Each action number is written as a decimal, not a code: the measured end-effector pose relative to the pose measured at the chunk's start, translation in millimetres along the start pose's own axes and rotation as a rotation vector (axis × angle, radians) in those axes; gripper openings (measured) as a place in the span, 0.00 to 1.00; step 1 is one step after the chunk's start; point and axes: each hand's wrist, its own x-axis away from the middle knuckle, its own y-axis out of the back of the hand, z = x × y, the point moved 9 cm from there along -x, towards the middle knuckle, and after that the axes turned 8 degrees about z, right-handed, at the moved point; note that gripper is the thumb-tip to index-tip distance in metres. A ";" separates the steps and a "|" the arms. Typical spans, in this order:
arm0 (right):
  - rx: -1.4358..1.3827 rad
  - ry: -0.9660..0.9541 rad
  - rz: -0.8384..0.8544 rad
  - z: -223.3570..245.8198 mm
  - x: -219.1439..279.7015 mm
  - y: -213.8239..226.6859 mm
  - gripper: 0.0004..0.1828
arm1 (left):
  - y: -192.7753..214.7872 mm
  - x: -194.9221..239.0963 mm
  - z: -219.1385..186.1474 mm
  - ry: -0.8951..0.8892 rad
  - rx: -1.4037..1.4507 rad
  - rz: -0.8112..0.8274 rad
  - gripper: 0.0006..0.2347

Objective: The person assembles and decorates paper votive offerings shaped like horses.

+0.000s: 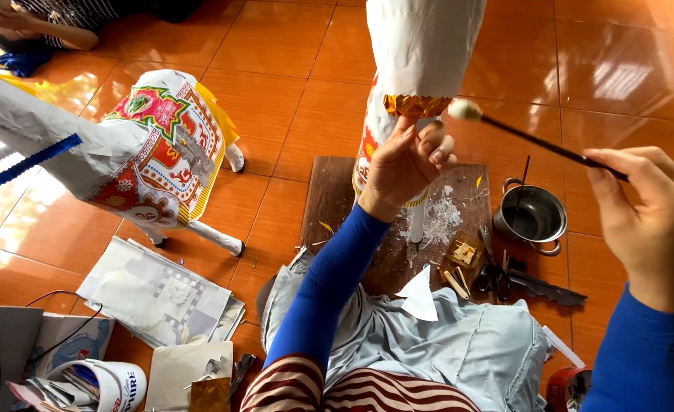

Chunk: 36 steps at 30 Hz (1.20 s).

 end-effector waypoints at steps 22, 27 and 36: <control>-0.419 -0.189 0.053 -65.4 35.6 -184.7 0.11 | -16.2 20.6 -19.8 0.140 -0.692 -0.095 0.30; -0.617 -0.236 0.030 -52.9 29.6 -185.8 0.11 | 10.0 29.2 -35.9 0.143 -1.499 -0.022 0.32; -0.756 -0.219 0.033 -36.1 43.9 -227.4 0.04 | -6.3 26.4 -55.2 0.024 -2.198 -0.093 0.30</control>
